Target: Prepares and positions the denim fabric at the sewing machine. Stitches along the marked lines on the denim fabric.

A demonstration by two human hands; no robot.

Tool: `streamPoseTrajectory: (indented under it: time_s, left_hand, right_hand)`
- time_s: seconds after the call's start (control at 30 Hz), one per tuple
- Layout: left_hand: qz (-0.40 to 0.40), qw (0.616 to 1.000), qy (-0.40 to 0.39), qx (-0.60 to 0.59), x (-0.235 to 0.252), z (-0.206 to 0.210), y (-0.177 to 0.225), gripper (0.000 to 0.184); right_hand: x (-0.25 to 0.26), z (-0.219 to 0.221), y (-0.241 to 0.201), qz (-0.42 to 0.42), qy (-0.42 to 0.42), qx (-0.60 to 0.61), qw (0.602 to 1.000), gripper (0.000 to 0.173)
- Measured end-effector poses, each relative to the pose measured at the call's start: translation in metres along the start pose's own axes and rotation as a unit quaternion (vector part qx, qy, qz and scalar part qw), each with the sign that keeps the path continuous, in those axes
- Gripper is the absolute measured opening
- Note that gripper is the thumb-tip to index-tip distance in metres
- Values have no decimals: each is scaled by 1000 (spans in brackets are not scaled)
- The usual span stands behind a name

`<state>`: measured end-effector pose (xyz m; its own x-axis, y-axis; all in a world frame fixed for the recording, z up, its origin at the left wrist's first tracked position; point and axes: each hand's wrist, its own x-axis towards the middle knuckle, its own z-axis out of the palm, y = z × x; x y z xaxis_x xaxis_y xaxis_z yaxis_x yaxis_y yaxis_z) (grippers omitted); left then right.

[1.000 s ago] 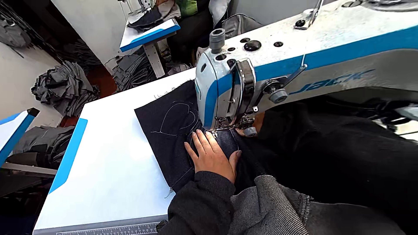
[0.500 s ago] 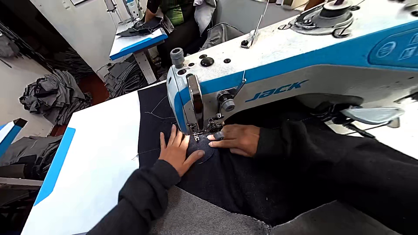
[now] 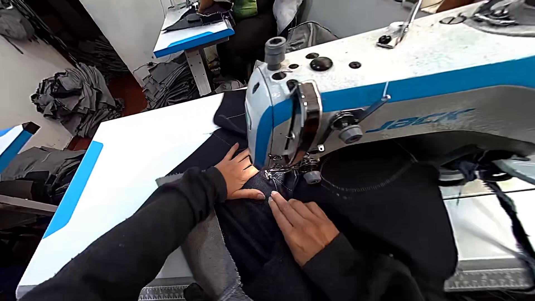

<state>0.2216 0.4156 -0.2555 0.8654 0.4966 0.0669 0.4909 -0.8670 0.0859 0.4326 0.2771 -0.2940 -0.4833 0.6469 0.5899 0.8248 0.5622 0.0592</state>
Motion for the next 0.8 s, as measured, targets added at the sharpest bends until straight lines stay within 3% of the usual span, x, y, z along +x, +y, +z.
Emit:
streamPoseTrajectory:
  time_s: [0.1, 0.43, 0.8]
  left_hand:
    - [4, 1000, -15, -1, 1, -4, -1, 82]
    - [-59, 998, 35, 0, -6, 7, 14, 88]
    - [-244, 970, 2, -16, -1, 1, 33, 92]
  right_hand:
    - [1, -2, -16, 33, -14, -47, 998, 38]
    - [-9, -4, 14, -12, -25, 23, 999, 47]
    - [14, 2, 70, -103, -62, 105, 987, 46]
